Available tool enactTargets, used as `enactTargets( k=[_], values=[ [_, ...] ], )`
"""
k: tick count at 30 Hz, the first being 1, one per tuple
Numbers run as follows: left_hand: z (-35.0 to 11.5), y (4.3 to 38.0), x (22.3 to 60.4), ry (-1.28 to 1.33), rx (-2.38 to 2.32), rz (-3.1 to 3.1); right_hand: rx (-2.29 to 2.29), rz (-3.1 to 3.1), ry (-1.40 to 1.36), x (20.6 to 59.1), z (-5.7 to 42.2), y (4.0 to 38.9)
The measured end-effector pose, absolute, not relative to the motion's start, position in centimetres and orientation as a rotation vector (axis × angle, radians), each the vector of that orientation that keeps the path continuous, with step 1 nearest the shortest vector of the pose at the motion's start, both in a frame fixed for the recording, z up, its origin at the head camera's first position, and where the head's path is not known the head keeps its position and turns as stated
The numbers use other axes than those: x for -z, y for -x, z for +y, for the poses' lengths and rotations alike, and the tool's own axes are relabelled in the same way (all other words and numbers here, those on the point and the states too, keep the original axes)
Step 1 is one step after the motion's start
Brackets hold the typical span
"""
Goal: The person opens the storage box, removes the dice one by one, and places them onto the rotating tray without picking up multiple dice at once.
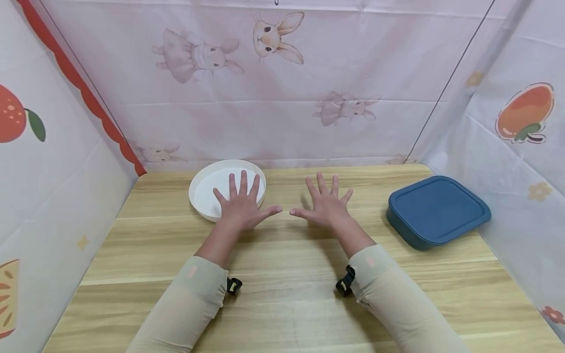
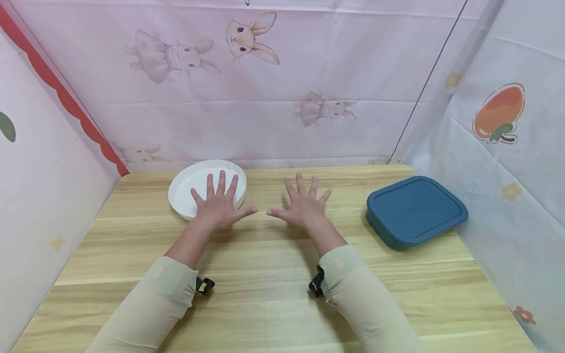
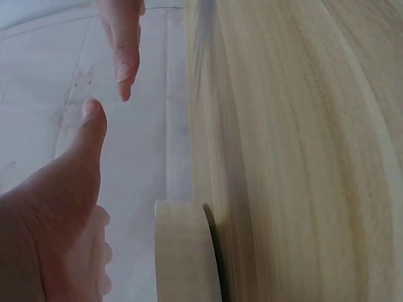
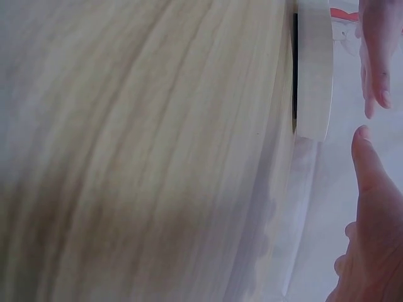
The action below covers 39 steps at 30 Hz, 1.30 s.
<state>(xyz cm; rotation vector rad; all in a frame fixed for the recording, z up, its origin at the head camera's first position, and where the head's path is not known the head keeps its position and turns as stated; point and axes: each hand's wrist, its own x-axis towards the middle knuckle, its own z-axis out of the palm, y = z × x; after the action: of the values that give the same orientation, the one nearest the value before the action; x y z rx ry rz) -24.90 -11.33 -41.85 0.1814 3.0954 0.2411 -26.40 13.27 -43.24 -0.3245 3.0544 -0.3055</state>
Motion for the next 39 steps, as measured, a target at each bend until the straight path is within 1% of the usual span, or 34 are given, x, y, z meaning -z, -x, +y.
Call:
enactTargets(
  k=[24, 39],
  values=[
    [-11.0, 25.5, 42.8, -0.233, -0.255, 3.089, 0.263, 3.064, 0.349, 44.4, 14.1, 26.6],
    [-10.3, 26.3, 42.7, -0.285, -0.257, 3.161, 0.311, 3.11, 0.408, 43.8, 15.9, 26.6]
  ],
)
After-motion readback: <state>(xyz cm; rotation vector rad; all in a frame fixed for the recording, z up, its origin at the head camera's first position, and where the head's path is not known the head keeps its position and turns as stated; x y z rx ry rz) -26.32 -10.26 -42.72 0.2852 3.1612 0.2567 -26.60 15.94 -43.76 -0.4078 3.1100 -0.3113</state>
